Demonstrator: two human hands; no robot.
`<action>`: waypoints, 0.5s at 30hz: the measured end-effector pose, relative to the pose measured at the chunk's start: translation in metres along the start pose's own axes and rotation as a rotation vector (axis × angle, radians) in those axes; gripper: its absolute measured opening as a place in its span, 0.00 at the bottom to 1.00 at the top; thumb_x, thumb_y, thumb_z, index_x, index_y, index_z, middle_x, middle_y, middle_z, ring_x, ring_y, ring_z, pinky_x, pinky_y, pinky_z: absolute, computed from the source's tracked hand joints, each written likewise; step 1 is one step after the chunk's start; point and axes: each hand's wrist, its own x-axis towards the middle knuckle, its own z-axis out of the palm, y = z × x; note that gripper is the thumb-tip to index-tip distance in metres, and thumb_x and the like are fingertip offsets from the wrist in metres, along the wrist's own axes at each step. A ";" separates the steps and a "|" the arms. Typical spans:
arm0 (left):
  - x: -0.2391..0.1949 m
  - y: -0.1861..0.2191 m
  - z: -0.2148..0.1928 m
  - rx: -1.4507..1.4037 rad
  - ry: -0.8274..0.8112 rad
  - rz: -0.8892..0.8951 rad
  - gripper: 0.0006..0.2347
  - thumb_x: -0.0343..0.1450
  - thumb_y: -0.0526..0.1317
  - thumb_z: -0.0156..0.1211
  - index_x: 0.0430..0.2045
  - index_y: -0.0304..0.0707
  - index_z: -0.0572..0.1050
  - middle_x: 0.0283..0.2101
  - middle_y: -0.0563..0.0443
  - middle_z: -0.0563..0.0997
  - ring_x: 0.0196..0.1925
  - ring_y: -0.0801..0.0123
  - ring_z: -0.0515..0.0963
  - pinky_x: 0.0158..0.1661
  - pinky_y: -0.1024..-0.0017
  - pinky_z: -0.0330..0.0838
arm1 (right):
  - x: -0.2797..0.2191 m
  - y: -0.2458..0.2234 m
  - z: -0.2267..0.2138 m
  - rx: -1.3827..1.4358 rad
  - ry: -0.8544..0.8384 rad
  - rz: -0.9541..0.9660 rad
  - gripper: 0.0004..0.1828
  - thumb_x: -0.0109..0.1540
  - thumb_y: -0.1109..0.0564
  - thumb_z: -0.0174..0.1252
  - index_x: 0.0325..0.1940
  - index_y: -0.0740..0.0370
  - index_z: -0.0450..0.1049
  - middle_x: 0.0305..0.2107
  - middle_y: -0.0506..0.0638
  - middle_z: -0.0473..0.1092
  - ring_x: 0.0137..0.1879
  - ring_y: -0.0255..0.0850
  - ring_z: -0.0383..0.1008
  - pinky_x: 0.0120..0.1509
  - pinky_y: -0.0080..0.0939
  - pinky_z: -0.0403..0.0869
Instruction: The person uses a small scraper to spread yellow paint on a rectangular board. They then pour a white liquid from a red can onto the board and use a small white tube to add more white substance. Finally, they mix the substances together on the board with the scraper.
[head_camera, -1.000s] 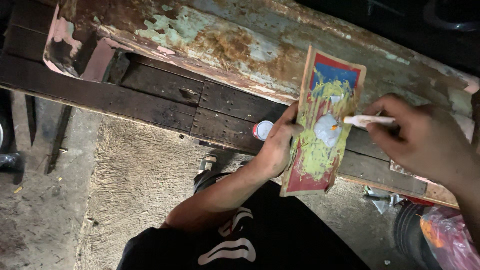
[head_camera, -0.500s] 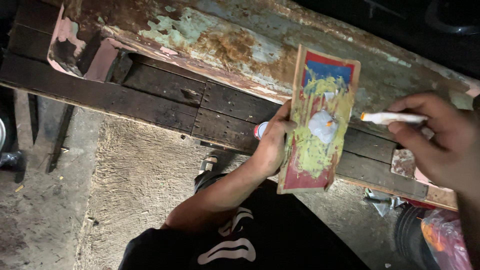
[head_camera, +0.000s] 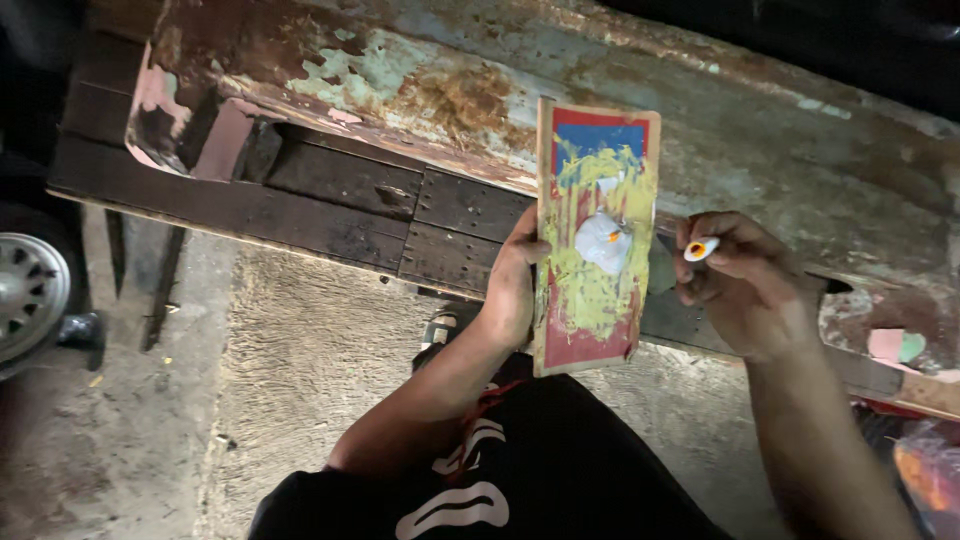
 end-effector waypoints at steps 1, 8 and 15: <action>0.000 0.001 -0.002 -0.008 0.031 -0.025 0.29 0.66 0.34 0.42 0.67 0.26 0.60 0.62 0.38 0.73 0.63 0.58 0.73 0.65 0.63 0.67 | 0.002 0.003 0.001 0.013 -0.007 0.001 0.12 0.65 0.61 0.54 0.52 0.65 0.74 0.48 0.57 0.71 0.45 0.44 0.74 0.42 0.42 0.75; -0.002 0.002 -0.021 0.024 0.038 -0.053 0.31 0.65 0.39 0.46 0.68 0.24 0.59 0.61 0.33 0.72 0.63 0.52 0.74 0.64 0.58 0.68 | 0.009 0.041 0.000 0.135 0.030 0.036 0.11 0.66 0.62 0.54 0.53 0.63 0.74 0.48 0.56 0.73 0.46 0.44 0.75 0.44 0.43 0.74; -0.008 0.009 -0.085 0.040 -0.001 0.018 0.31 0.66 0.41 0.46 0.68 0.27 0.59 0.63 0.34 0.72 0.66 0.49 0.72 0.68 0.53 0.68 | 0.011 0.115 -0.014 0.194 0.093 -0.058 0.13 0.67 0.65 0.58 0.56 0.62 0.73 0.48 0.52 0.73 0.52 0.42 0.75 0.55 0.44 0.75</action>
